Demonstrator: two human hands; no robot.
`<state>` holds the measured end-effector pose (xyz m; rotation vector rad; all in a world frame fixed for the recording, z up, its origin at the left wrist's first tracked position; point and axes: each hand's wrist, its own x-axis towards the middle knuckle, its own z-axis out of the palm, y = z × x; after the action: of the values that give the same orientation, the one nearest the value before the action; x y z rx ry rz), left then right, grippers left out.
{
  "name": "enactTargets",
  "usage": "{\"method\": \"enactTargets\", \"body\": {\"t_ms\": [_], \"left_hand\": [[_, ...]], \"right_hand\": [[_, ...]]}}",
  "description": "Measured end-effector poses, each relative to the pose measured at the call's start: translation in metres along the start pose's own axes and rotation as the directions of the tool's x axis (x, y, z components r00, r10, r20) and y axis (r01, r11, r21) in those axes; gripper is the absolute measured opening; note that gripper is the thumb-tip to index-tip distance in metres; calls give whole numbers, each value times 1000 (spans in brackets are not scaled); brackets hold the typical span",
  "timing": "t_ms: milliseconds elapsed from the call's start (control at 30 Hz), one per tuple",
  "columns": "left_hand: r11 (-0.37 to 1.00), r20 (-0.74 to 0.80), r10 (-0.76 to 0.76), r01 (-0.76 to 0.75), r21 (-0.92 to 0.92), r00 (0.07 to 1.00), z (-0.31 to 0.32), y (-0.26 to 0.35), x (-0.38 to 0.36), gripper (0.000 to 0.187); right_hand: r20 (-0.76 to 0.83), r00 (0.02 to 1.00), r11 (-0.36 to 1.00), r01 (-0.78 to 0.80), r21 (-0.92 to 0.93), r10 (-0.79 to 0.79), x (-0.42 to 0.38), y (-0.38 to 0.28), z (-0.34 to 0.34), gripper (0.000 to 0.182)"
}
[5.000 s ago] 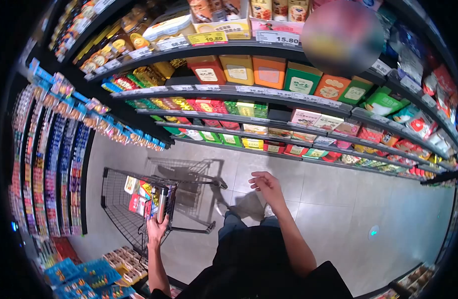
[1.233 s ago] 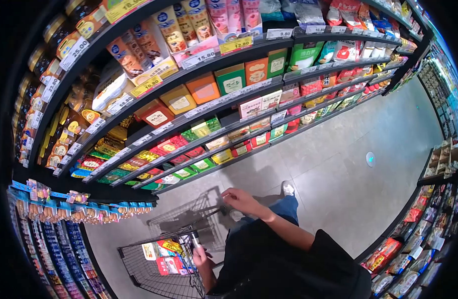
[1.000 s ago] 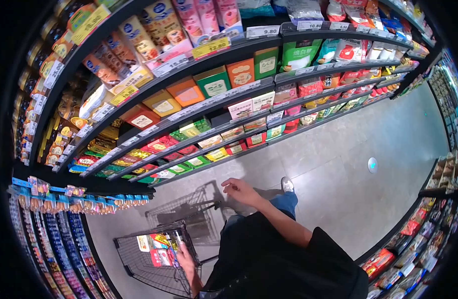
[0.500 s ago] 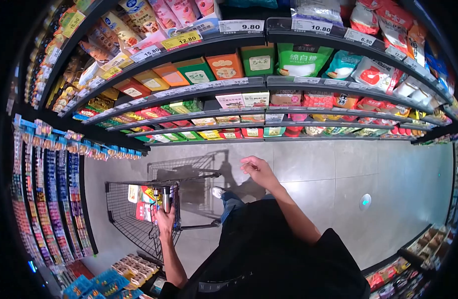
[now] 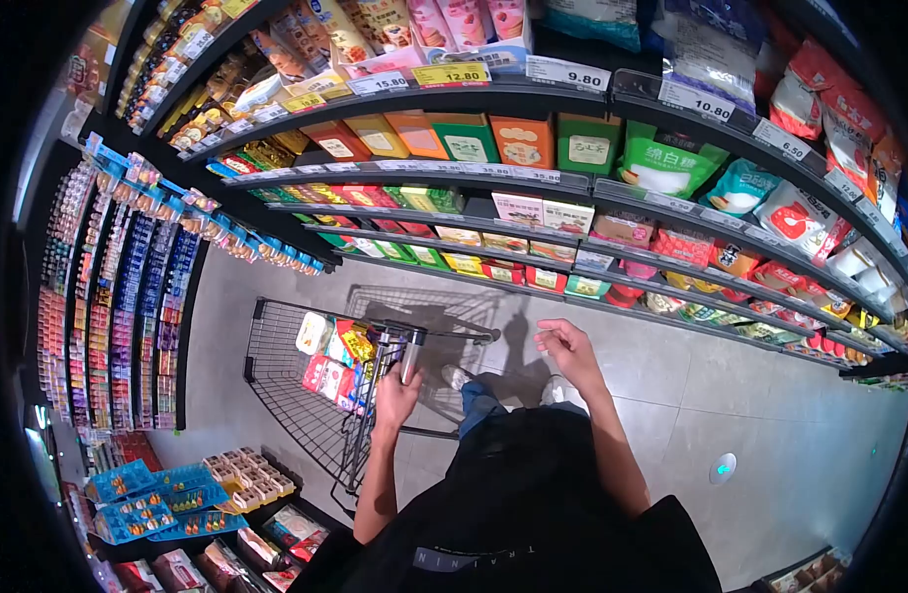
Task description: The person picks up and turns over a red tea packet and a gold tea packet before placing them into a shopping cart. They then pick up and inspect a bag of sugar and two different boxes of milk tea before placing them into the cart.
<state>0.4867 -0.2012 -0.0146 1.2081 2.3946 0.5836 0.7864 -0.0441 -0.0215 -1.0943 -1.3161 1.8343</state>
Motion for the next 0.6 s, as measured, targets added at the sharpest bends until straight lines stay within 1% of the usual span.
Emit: {"method": "enactTargets", "body": {"t_ms": [33, 100, 133, 200, 300, 333, 367, 400, 433, 467, 533, 600], "left_hand": [[1000, 26, -12, 12, -4, 1000, 1, 6, -1, 37], [997, 25, -5, 7, -81, 1000, 8, 10, 1, 39], [997, 23, -1, 3, -82, 1000, 9, 14, 3, 39], [993, 91, -32, 42, -107, 995, 8, 21, 3, 41], [992, 94, -8, 20, -125, 996, 8, 27, 2, 42], [991, 100, 1, 12, -130, 995, 10, 25, 3, 42], [984, 86, 16, 0, -176, 996, 15, 21, 4, 41], [977, 112, 16, 8, -213, 994, 15, 22, 5, 40], [969, 136, 12, 22, -245, 991, 13, 23, 6, 39], [973, 173, -32, 70, -220, 984, 14, 21, 6, 38], [973, 173, -13, 52, -224, 985, 8, 26, 4, 38], [975, 146, 14, 18, -220, 989, 7, 28, 5, 37]], "right_hand": [[-15, 1000, 1000, -15, 5, 15, 0, -2, 0, 26], [-33, 999, 1000, -24, 8, 24, 0, -3, 1, 26], [-44, 999, 1000, -27, 14, 27, 0, -3, 1, 26], [-55, 998, 1000, -24, 18, 25, 2, -1, 3, 27], [-76, 997, 1000, 8, -11, -9, 10, 12, 10, 27], [-50, 998, 999, 36, 20, -35, 12, 14, 14, 27], [-30, 998, 997, 62, 50, -60, 13, 16, 17, 27], [-12, 996, 994, 94, 53, -94, 14, 13, 21, 27], [-38, 995, 994, 95, 50, -93, 16, 12, 23, 27], [-20, 996, 995, 85, 61, -84, 19, 11, 27, 27], [11, 997, 992, 79, 95, -80, 23, 12, 29, 28], [2, 997, 995, 82, 55, -82, 24, 9, 30, 28]]}}
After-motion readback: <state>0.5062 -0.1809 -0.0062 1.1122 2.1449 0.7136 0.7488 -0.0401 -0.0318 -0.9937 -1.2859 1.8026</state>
